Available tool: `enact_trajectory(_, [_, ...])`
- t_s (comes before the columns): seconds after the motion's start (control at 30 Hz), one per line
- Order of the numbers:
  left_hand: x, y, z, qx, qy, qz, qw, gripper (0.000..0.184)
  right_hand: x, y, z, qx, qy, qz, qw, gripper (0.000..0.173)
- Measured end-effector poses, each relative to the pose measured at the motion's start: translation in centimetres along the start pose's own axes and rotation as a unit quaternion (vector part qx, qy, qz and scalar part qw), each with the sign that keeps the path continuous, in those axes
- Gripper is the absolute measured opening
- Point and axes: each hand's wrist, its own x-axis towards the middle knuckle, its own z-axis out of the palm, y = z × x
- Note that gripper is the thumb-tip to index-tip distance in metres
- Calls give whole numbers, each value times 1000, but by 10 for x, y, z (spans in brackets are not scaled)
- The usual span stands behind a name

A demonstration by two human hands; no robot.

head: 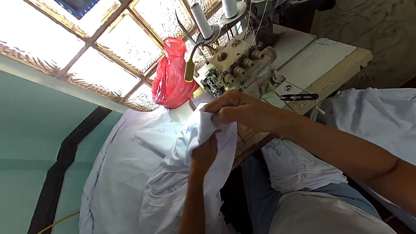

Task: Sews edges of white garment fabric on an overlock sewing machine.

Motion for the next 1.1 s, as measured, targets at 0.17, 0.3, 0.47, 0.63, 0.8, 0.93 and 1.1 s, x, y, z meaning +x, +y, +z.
enact_trajectory(0.17, [35, -24, -25, 196, -35, 1, 980, 27, 6, -9, -15, -65, 15, -51, 996, 17])
enact_trajectory(0.3, [50, -29, -36, 263, -131, -44, 955, 26, 10, -12, -22, -37, -3, -46, 998, 51])
enact_trajectory(0.47, [40, -62, -25, 238, -100, 87, 962, 31, 1, -2, -27, -95, -39, -53, 993, 45])
enact_trajectory(0.63, [29, -77, -10, 258, -129, 33, 957, 37, -1, 7, -25, -83, -43, 14, 996, 36])
enact_trajectory(0.8, [12, -78, -6, 233, -141, 78, 959, 36, 4, 19, -24, -117, 1, 39, 992, 24])
enact_trajectory(0.93, [11, -60, 0, 138, -185, 68, 971, 37, 11, 32, -20, -109, 9, 45, 993, 29])
enact_trajectory(1.1, [27, -56, 8, -4, -364, 69, 929, 37, 24, 77, -11, -113, 27, -2, 993, 41])
